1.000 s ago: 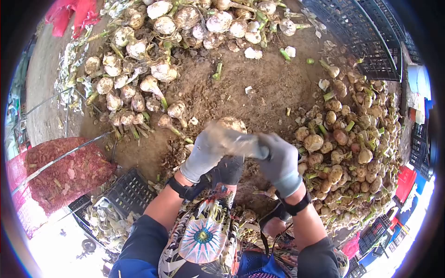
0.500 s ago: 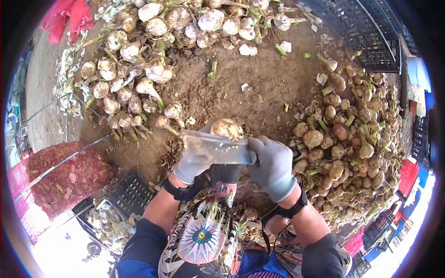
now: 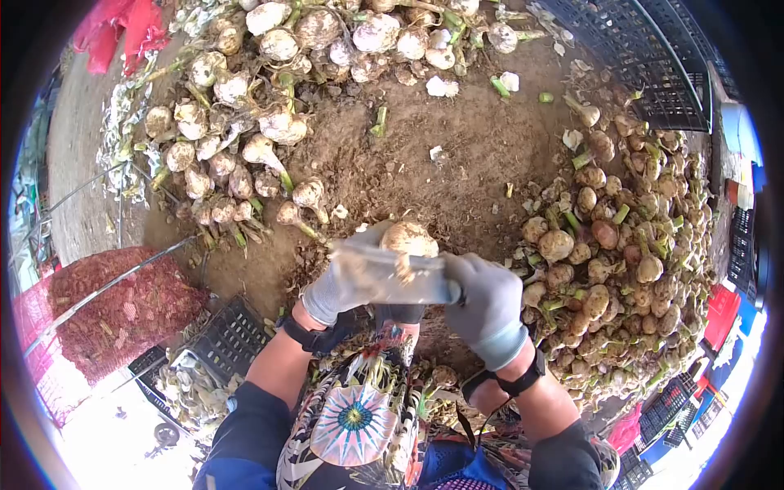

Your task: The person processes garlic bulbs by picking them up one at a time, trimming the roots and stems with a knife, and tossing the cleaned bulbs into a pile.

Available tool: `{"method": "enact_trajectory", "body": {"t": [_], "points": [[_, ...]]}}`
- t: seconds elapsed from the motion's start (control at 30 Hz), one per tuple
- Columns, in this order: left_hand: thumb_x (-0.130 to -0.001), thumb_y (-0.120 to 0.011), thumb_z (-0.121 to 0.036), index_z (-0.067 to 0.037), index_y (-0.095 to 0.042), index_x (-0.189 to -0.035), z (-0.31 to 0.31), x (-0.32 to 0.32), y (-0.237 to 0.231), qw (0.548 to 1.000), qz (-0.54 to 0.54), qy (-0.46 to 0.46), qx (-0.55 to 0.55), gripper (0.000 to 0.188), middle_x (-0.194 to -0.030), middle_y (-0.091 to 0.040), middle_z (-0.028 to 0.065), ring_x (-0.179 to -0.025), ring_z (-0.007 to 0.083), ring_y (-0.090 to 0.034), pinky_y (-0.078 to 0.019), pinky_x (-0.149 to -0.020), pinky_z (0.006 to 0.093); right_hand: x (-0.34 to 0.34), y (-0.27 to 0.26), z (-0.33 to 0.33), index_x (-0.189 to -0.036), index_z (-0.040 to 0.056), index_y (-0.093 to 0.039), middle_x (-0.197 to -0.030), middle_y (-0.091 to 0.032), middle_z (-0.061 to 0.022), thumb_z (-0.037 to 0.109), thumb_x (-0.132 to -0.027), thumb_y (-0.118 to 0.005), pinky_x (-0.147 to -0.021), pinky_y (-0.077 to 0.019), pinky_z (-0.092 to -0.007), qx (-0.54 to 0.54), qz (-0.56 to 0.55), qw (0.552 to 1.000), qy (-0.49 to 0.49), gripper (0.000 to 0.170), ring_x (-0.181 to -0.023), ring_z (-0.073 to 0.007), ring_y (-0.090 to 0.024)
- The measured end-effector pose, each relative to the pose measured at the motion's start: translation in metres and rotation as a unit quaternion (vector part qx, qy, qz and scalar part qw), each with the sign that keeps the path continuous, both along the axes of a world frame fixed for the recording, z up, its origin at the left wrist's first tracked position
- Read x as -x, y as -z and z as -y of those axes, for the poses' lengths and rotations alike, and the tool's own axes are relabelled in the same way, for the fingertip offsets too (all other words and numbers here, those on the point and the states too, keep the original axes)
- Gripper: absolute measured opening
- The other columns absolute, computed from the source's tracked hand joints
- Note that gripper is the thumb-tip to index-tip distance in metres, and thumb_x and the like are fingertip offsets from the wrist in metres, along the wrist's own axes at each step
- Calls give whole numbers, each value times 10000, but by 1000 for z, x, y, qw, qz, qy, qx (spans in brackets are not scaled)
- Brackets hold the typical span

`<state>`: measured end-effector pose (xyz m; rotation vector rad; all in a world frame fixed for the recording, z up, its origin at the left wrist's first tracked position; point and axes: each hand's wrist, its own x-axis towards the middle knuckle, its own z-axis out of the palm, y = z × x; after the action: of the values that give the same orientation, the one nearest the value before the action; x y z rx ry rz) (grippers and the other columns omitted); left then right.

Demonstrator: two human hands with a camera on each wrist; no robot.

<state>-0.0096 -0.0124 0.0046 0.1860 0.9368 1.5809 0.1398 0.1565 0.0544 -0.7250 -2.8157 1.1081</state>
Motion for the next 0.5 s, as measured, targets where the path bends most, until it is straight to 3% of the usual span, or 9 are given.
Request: {"method": "enact_trajectory", "body": {"t": [0.1,0.17,0.23,0.3,0.33,0.37,0.4,0.43,0.5], "points": [[-695,-892,-348,66,-270,-1505,12,4,9,999,-44,4,25,1102,-1424,-491,229,-1315,324,-513,-466,-1069,443,3,3,2,-928,135,-672,-773,-643,-86,78,-751,-667,-618,-547,-384,-21,-4,1000,-5,186,-703,-290,-673],[-733,-864,-290,44,-405,-1447,-1,4,-18,995,-39,18,92,912,-1337,-582,180,-1250,281,-574,-480,-1047,406,-8,32,0,-897,123,-673,-774,-665,-88,123,-789,-671,-626,-550,-417,-20,10,999,48,108,-688,-305,-679],[-789,-775,-52,-16,-639,-1210,-22,11,-42,944,-271,176,65,444,-1103,-711,72,-1052,188,-674,-502,-973,328,-19,63,-19,-912,114,-688,-827,-704,-113,124,-824,-675,-610,-550,-398,-8,194,973,123,90,-694,-316,-688],[-781,-771,-18,-28,-630,-1222,-17,6,-43,944,-278,164,73,463,-1128,-696,100,-1062,204,-665,-502,-966,329,-24,55,-18,-1026,95,-717,-855,-739,-95,173,-888,-671,-587,-544,-369,71,227,962,130,165,-667,-275,-699],[-787,-781,-22,-18,-604,-1258,-19,5,-36,945,-269,163,89,504,-1163,-685,97,-1104,190,-643,-489,-988,326,-26,42,-13,-1084,68,-712,-877,-736,-74,184,-910,-665,-612,-537,-342,332,145,907,214,214,-700,-226,-693],[-792,-792,-26,-9,-578,-1294,-27,8,-27,944,-272,160,95,546,-1197,-674,93,-1146,176,-621,-476,-1010,322,-20,36,-13,-1142,42,-708,-899,-734,-53,196,-931,-660,-636,-530,-314,557,36,781,279,265,-733,-176,-687],[-782,-755,-10,-46,-592,-1287,-35,2,-19,905,-403,121,60,532,-1186,-663,112,-1116,231,-642,-480,-999,355,-16,36,-8,-1201,-12,-677,-966,-704,-31,208,-961,-649,-713,-509,-276,608,-21,741,284,327,-854,-99,-634],[-767,-694,30,-63,-590,-1289,-39,7,-15,772,-614,162,28,540,-1195,-635,140,-1064,324,-643,-478,-987,406,-16,44,-6,-1201,-12,-677,-966,-704,-31,208,-961,-649,-713,-509,-276,609,-22,741,282,327,-854,-99,-634],[-754,-665,38,-55,-579,-1301,-45,3,-17,615,-784,56,62,561,-1223,-612,170,-1038,380,-623,-469,-979,437,-17,65,0,-1211,-24,-664,-1039,-700,-45,179,-955,-660,-776,-495,-257,640,-66,719,265,326,-927,-86,-610]]}}
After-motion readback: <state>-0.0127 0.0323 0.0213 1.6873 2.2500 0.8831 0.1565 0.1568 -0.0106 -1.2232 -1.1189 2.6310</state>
